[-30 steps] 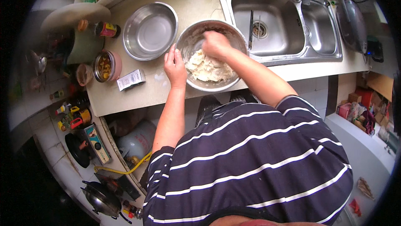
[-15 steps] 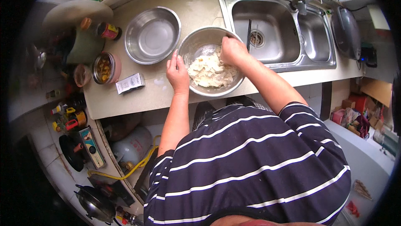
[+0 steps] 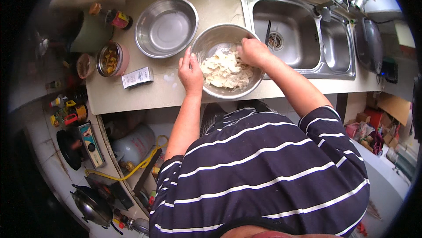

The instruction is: The person fills a small bowl with water from the sink and pours it into a larger bowl containing flour. They then use chopsticks to mix the ingredients, followed by kneading the dough with their hands to form a cohesive mass.

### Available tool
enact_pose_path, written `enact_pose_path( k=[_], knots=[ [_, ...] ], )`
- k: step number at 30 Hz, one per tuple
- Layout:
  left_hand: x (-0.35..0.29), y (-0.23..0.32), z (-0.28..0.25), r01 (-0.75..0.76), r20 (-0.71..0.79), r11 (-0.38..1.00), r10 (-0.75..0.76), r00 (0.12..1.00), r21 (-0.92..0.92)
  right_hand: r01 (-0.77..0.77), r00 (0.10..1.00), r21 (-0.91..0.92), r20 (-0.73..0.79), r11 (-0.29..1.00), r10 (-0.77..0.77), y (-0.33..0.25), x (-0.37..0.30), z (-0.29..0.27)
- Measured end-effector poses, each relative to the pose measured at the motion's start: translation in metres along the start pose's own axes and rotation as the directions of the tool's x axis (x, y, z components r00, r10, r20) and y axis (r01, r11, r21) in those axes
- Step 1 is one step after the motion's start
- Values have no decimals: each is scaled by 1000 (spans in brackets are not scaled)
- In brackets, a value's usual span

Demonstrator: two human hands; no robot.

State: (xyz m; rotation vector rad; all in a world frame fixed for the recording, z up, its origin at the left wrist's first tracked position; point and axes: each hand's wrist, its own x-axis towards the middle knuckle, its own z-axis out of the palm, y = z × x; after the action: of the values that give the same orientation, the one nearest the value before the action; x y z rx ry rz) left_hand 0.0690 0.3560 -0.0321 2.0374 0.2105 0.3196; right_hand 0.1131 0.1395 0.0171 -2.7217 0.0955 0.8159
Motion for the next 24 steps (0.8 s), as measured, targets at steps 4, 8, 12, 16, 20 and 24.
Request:
enact_pose_path(
  k=[4, 8, 12, 16, 20, 24],
  knots=[
    [4, 1, 5, -24, -2, 1000, 24, 1000, -18, 24, 999, -28, 37, 999, -23, -34, 26, 16],
    [0, 1, 5, 0, 14, 1000, 0, 1000, -3, 420, 907, 81, -12, 904, -421, -61, 3, 40],
    [-1, 0, 6, -42, -49, 999, 41, 998, -23, 780, 560, -179, -230, 600, -796, -27, -57, 40],
    [-5, -1, 8, -6, -65, 999, 3, 998, -43, 684, 606, -309, -265, 661, -750, -16, -63, 52],
    [-8, -2, 5, 30, -41, 999, -31, 999, -24, 597, 710, -367, -173, 713, -683, -34, -23, 66],
    [-7, -3, 4, -6, -21, 999, 6, 1000, -37, 600, 709, -264, -262, 755, -655, -34, 20, 69]
  ],
)
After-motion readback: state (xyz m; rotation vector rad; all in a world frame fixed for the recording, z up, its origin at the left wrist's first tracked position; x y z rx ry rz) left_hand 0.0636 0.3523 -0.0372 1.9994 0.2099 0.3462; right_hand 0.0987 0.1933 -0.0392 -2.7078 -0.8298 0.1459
